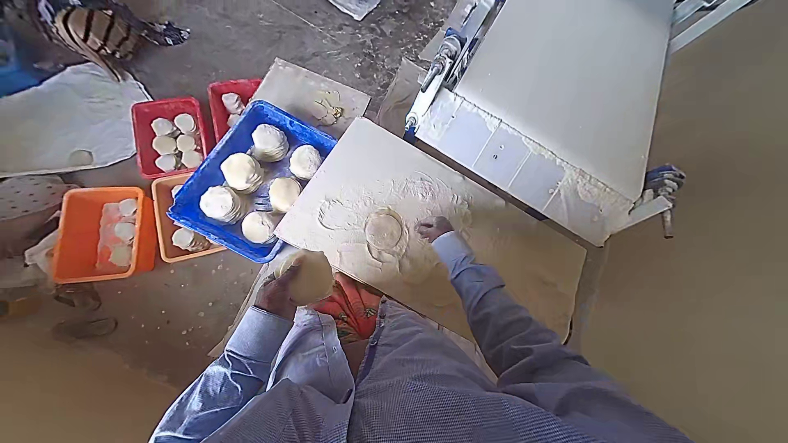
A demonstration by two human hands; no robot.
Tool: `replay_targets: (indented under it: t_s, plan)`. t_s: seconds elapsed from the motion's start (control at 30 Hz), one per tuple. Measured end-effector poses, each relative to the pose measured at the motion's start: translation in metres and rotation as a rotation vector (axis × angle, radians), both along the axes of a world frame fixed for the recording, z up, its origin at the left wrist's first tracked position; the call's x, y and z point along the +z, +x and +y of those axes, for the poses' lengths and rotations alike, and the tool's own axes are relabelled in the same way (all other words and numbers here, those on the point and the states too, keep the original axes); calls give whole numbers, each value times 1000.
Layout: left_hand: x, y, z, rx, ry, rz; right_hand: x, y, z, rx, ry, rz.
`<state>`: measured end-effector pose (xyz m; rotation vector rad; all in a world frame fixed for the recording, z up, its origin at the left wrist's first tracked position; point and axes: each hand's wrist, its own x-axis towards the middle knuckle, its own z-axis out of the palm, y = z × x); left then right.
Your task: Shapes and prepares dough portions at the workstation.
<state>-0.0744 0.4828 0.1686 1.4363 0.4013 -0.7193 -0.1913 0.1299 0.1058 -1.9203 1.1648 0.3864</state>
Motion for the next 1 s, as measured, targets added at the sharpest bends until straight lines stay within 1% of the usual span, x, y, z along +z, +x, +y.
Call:
replay_targets:
  t_s: [0.03,0.13,0.2,0.3,0.43,0.47,0.53,0.6,0.7,0.77,0.87,0.93,1.0]
  plan:
    - [-4,1,0,12,29,21,-8,13,13,6,5,5]
    - [-10,-1,-1,30,77,89,-24,47,38,124,-198,103]
    - [-11,-2,-1,17,79,104,-30,60,42,209,-261,134]
    - [-11,-2,3,-17,57,108,-32,69,42,242,-254,155]
    - [-14,1,10,-84,37,135,-42,77,28,249,-241,233]
    - [-15,2,11,-96,38,140,-41,78,25,237,-246,218]
    - [-19,6,12,-111,37,144,-42,79,16,211,-253,116]
    - [-25,8,15,-131,33,152,-41,80,13,245,-275,100]
    - [-28,11,14,-152,50,175,-33,86,11,319,-343,187]
    - [-31,14,15,-176,53,177,-29,91,14,372,-357,277]
    - [-30,19,18,-193,48,169,-26,95,15,449,-335,350]
    - [-26,23,18,-180,53,159,-29,90,12,479,-340,288]
    - [-24,27,21,-175,47,144,-32,78,11,389,-328,124]
